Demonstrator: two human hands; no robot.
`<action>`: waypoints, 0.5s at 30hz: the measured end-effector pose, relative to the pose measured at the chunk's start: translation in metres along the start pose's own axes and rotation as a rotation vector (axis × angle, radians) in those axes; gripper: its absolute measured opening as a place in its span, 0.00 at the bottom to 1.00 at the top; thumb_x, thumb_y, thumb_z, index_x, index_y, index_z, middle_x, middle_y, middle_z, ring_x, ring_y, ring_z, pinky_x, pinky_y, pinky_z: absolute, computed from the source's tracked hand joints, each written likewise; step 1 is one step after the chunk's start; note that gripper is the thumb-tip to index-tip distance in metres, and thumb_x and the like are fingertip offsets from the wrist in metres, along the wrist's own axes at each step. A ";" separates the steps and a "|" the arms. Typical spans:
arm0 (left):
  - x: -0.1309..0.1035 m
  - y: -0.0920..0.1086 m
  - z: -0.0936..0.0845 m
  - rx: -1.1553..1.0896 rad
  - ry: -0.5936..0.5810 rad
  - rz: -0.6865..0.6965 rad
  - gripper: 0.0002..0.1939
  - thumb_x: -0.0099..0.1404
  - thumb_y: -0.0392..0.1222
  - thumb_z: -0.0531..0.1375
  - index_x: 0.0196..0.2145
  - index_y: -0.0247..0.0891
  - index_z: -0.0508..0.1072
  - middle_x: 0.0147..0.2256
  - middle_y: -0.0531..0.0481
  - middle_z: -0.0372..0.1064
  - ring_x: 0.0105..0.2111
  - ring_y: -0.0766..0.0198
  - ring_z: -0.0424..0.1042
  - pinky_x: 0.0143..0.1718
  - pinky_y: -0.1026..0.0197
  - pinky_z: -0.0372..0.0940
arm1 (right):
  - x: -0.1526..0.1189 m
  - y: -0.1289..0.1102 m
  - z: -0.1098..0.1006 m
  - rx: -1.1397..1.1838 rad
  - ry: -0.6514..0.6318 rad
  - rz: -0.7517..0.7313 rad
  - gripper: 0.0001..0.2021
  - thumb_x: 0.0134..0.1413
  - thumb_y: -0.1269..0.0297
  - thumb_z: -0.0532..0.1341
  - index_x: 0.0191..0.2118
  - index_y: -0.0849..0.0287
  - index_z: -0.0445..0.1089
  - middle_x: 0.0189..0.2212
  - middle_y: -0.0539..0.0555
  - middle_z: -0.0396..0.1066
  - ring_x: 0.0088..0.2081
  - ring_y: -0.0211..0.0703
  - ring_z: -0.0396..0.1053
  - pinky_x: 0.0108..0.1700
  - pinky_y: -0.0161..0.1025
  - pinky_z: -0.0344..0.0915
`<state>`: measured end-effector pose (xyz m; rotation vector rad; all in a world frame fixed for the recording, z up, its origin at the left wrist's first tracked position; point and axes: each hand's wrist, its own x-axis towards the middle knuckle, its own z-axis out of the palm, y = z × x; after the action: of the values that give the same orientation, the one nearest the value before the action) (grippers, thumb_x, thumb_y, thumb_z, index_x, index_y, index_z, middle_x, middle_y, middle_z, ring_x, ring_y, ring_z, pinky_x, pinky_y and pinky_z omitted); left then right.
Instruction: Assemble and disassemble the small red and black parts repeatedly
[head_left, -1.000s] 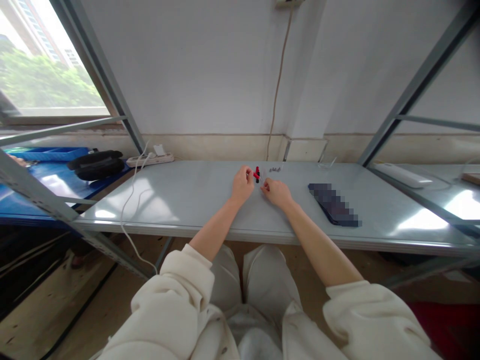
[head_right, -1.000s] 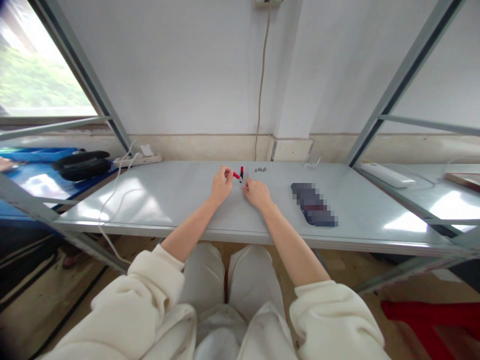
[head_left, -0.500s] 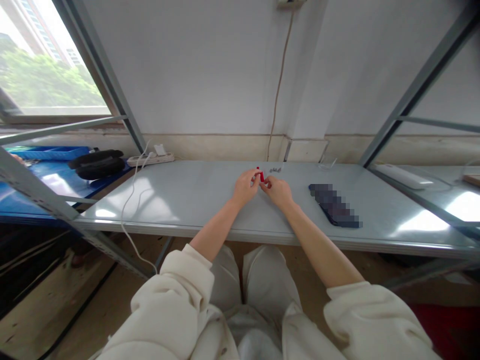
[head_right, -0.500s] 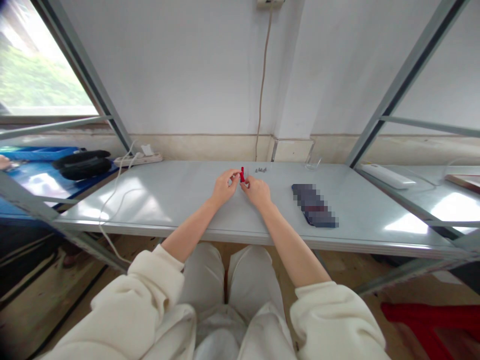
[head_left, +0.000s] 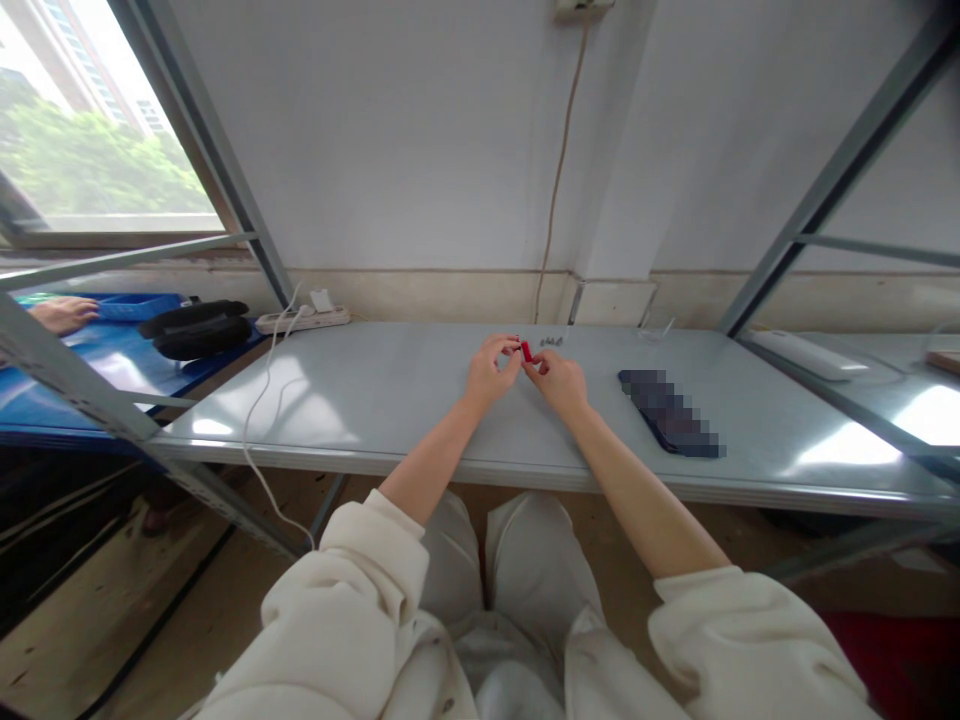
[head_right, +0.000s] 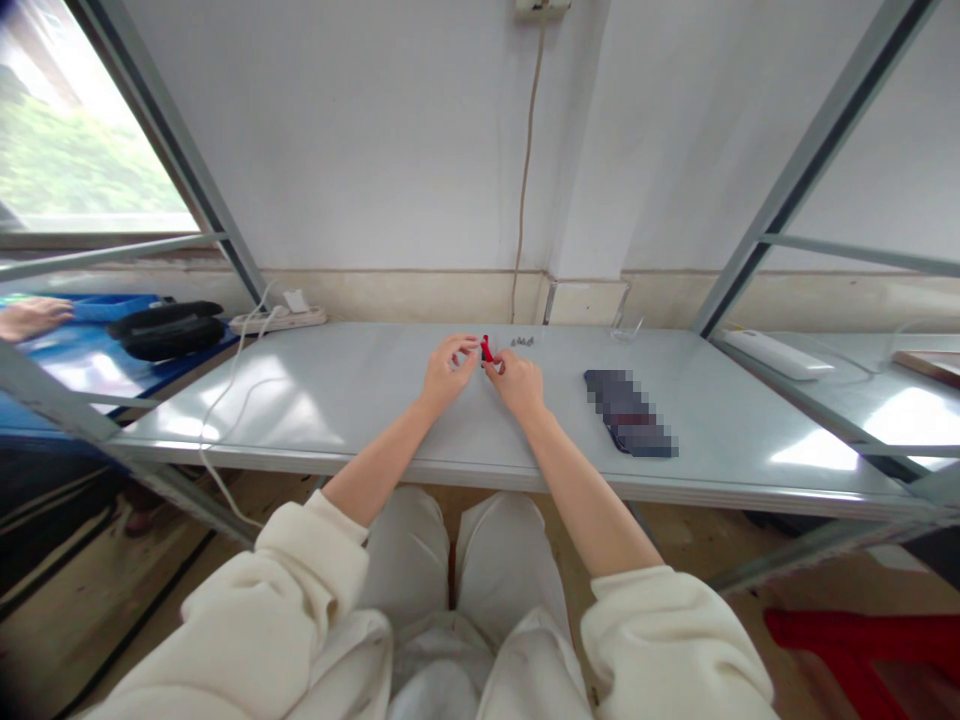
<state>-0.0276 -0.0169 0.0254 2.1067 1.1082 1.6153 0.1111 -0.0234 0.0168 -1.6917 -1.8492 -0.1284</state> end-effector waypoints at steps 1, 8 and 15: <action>0.001 -0.001 0.001 -0.028 0.002 -0.043 0.09 0.58 0.38 0.56 0.38 0.38 0.69 0.41 0.45 0.70 0.34 0.68 0.70 0.32 0.64 0.64 | 0.000 0.000 0.000 0.002 0.003 -0.001 0.15 0.53 0.55 0.52 0.36 0.59 0.70 0.27 0.54 0.72 0.30 0.42 0.68 0.30 0.34 0.54; 0.004 -0.005 0.003 -0.037 -0.260 -0.127 0.07 0.56 0.38 0.58 0.33 0.33 0.71 0.32 0.47 0.73 0.28 0.68 0.70 0.33 0.65 0.64 | -0.002 -0.003 -0.001 0.001 -0.020 -0.051 0.14 0.53 0.56 0.52 0.37 0.59 0.69 0.25 0.53 0.72 0.28 0.41 0.68 0.29 0.34 0.53; 0.032 -0.039 -0.036 0.261 -0.195 -0.235 0.06 0.55 0.39 0.59 0.30 0.35 0.72 0.31 0.45 0.73 0.32 0.63 0.71 0.38 0.60 0.64 | -0.001 -0.003 0.001 0.025 -0.007 -0.089 0.16 0.54 0.55 0.51 0.41 0.58 0.68 0.23 0.51 0.71 0.28 0.40 0.67 0.29 0.33 0.53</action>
<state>-0.0732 0.0236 0.0368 2.1348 1.4992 1.1871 0.1076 -0.0246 0.0161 -1.5954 -1.9237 -0.1348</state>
